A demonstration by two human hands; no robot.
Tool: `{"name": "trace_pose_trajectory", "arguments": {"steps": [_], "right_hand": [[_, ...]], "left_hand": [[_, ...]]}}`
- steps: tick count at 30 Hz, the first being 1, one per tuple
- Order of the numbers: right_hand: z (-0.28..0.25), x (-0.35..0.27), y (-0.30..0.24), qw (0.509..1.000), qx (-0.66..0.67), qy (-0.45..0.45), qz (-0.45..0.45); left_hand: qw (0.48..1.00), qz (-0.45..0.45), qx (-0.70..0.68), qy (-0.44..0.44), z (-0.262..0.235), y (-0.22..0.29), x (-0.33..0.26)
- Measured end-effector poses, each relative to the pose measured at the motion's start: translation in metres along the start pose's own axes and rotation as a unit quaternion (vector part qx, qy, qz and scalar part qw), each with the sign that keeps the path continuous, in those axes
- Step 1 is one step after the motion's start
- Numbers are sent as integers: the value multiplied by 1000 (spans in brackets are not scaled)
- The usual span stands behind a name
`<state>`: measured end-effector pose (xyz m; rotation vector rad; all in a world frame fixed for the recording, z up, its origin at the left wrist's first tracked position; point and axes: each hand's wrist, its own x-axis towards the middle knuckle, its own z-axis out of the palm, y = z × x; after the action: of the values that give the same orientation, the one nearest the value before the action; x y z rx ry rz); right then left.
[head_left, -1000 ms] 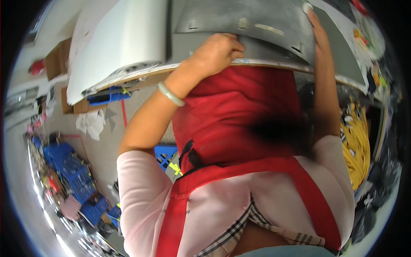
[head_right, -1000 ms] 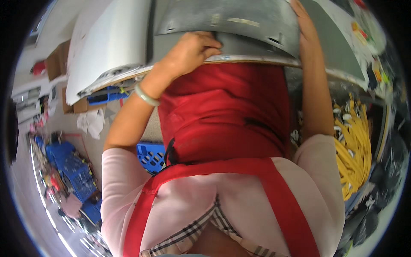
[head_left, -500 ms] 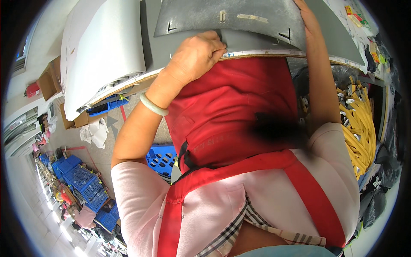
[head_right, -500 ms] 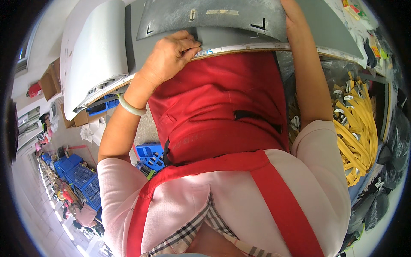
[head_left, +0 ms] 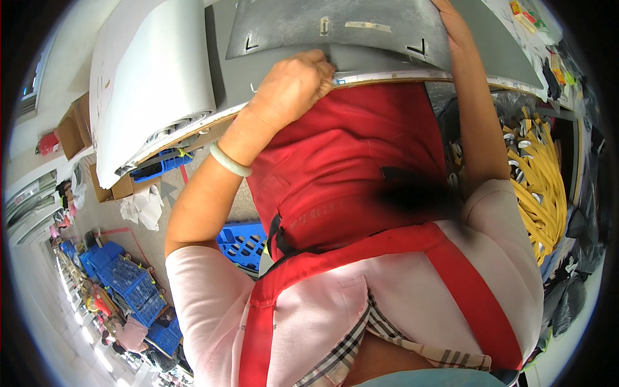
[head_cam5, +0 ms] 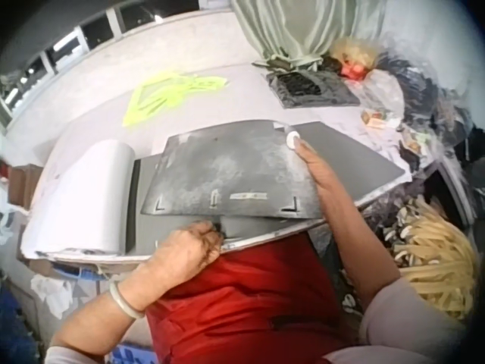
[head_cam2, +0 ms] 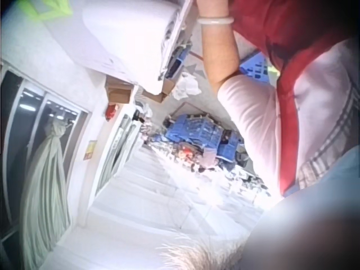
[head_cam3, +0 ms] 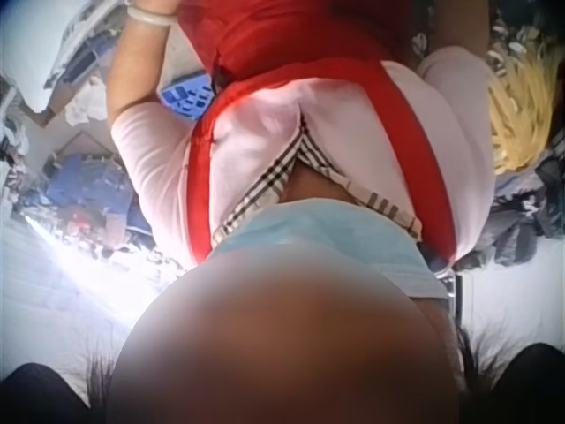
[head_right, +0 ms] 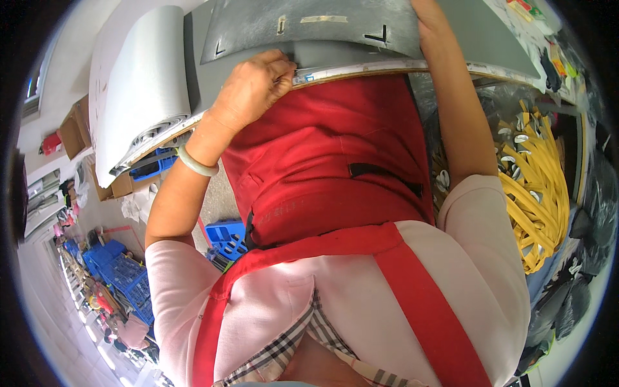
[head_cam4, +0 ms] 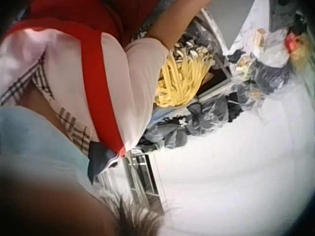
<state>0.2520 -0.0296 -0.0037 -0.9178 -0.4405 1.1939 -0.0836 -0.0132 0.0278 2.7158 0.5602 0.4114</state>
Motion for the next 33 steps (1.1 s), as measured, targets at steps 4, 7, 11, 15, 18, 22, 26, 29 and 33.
{"name": "trace_pose_trajectory", "arguments": {"steps": [4, 7, 11, 15, 18, 22, 26, 29, 33], "right_hand": [[3, -3, -2, 1000, 12, -17, -9], [3, 1, 4, 1000, 20, 15, -6], [-14, 8, -24, 999, 3, -34, -39], [-26, -1, -64, 996, 13, -5, -89], [-35, -6, -74, 993, 78, -4, -85], [-42, -15, -76, 995, 84, 29, -47], [-32, -30, -75, 984, 47, 32, -167], [-41, -17, -72, 984, 59, 4, -168], [-97, 6, -38, 982, -20, 127, -137]], "left_hand": [[1000, -7, -25, -5, -3, 1, 3], [1000, -11, 1, -2, 0, 6, 3], [995, 82, 16, 50, 15, 19, 34], [986, 152, 16, 62, 45, 46, 99], [984, 166, 19, 64, 82, 70, 146], [984, 162, 8, 67, 121, 100, 217], [951, 140, -263, 83, 124, 92, 226], [895, 93, -424, 103, 108, 67, 218], [794, -11, -580, 184, 106, 36, 237]]}}
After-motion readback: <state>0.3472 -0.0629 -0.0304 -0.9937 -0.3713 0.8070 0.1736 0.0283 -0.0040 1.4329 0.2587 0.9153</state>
